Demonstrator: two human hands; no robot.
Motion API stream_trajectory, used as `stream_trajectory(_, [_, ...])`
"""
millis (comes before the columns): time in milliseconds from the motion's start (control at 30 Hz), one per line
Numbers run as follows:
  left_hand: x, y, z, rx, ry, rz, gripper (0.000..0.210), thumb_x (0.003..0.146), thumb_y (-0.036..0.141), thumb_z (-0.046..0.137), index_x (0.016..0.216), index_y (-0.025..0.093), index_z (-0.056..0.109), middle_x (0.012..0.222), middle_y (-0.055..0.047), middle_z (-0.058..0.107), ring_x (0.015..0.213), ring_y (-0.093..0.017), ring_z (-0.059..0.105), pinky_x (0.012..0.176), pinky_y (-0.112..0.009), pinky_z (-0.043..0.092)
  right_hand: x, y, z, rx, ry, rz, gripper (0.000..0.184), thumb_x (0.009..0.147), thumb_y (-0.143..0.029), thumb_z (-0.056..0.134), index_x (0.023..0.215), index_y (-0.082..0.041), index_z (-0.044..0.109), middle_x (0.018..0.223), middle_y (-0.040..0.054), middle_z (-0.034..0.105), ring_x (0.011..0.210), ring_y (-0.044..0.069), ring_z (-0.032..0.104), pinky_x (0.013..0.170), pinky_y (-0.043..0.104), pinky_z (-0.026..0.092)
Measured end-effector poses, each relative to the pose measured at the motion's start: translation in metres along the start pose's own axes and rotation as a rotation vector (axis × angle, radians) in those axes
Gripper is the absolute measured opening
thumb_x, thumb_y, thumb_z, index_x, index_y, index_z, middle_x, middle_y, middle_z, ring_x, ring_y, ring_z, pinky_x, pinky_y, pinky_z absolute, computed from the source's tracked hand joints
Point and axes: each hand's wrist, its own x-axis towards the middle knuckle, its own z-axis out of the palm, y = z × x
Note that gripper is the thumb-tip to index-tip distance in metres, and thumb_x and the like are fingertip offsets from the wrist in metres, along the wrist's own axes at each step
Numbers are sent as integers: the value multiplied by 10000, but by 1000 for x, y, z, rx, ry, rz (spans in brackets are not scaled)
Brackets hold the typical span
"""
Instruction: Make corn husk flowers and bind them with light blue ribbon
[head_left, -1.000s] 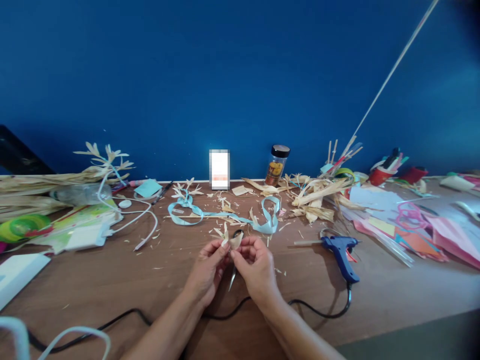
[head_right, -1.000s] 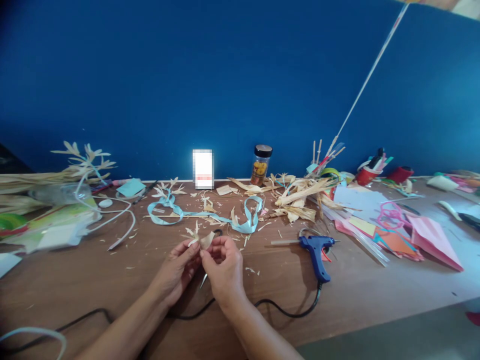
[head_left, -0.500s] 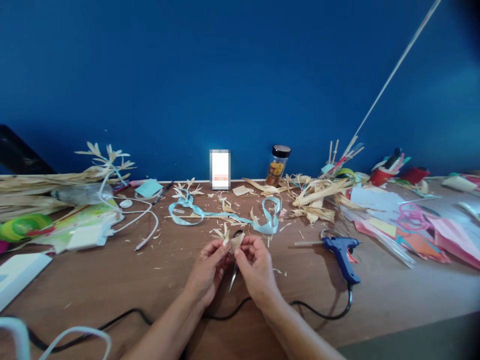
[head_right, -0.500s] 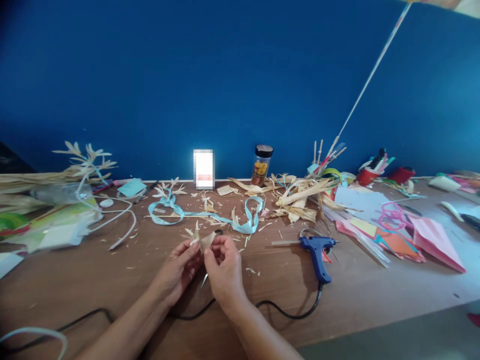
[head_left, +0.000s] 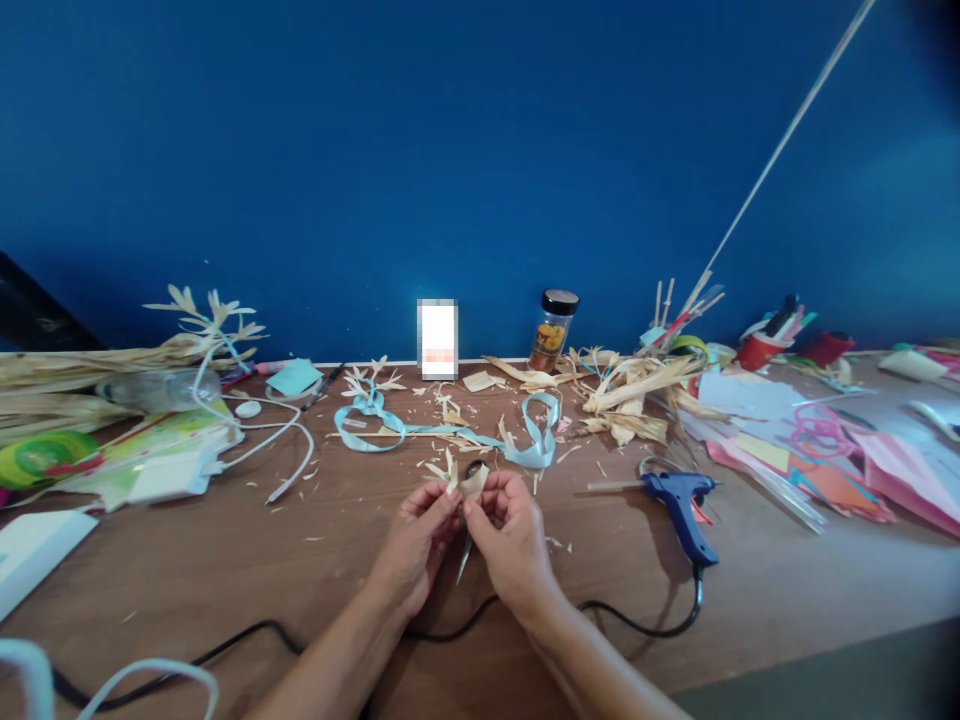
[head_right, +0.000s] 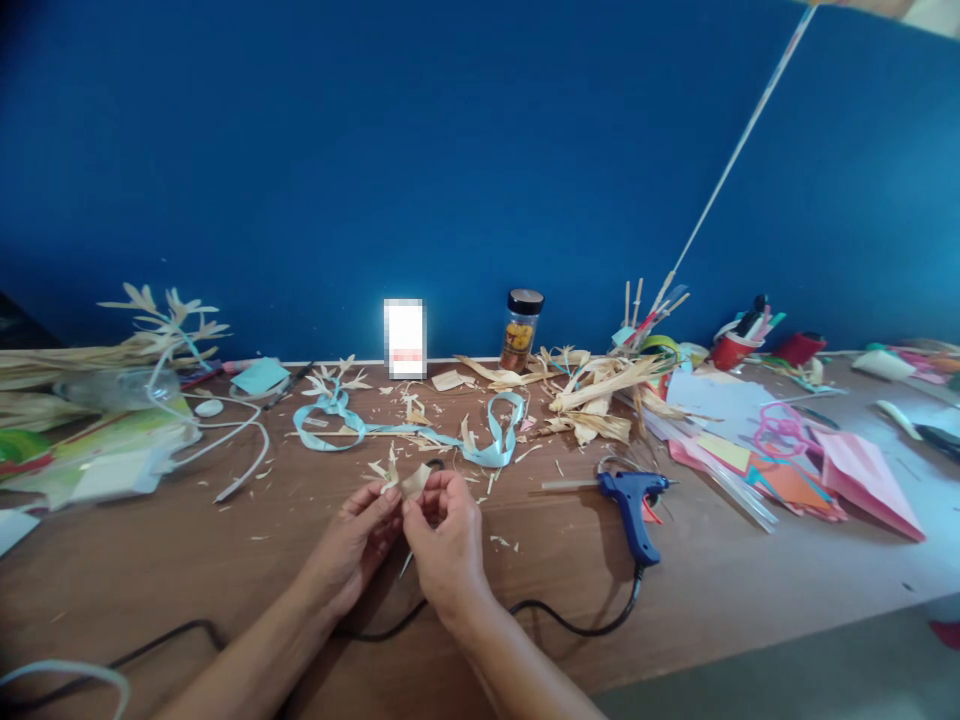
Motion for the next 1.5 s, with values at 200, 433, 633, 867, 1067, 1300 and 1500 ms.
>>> stream_trajectory(200, [1, 0, -2, 31, 12, -23, 182, 580, 183, 749, 732, 141, 659, 669, -1, 666, 587, -85, 598, 596, -175, 477, -1, 1, 1, 59, 29, 3, 190, 719, -201, 603, 869, -193, 486, 690, -11, 608, 615, 135, 591, 571, 240, 484])
stream_trajectory(433, [1, -1, -2, 50, -33, 15, 122, 632, 200, 714, 723, 146, 652, 617, 16, 631, 535, -71, 555, 553, -171, 445, -2, 2, 2, 99, 15, 34, 190, 727, -202, 599, 866, -200, 470, 690, -20, 617, 613, 134, 608, 588, 246, 493])
stream_trajectory(633, [-1, -3, 1, 70, -120, 50, 86, 714, 216, 642, 684, 142, 610, 568, 31, 564, 498, -59, 489, 519, -164, 390, -3, 7, 2, 18, 11, 16, 184, 743, -223, 585, 885, -198, 469, 704, -5, 621, 619, 152, 620, 596, 271, 497])
stream_trajectory(867, [2, -6, -5, 125, -89, 59, 95, 711, 232, 644, 700, 143, 613, 566, 36, 544, 492, -47, 450, 519, -152, 362, -2, 2, 2, 72, -44, 26, 273, 731, -235, 604, 969, -191, 477, 753, 10, 635, 682, 157, 617, 634, 270, 485])
stream_trajectory(1067, [2, -5, -5, 228, -63, 119, 122, 698, 252, 654, 698, 136, 617, 572, 46, 515, 499, -42, 416, 498, -143, 354, 6, 5, 0, 221, -10, 5, 134, 747, -234, 595, 835, -192, 503, 716, -32, 574, 650, 109, 548, 626, 221, 441])
stream_trajectory(1300, [4, -10, -7, 280, -25, 154, 142, 696, 268, 652, 750, 140, 623, 619, 30, 546, 531, -52, 439, 525, -160, 370, 4, 5, -1, 147, 17, -12, 101, 761, -221, 578, 748, -181, 486, 647, -41, 546, 592, 95, 503, 578, 207, 409])
stream_trajectory(1500, [5, -10, -8, 297, -19, 174, 151, 693, 280, 651, 720, 134, 624, 612, 26, 542, 527, -54, 434, 520, -161, 373, 1, 1, 0, 56, 19, -17, 91, 762, -217, 567, 735, -177, 490, 630, -39, 534, 575, 99, 493, 558, 213, 406])
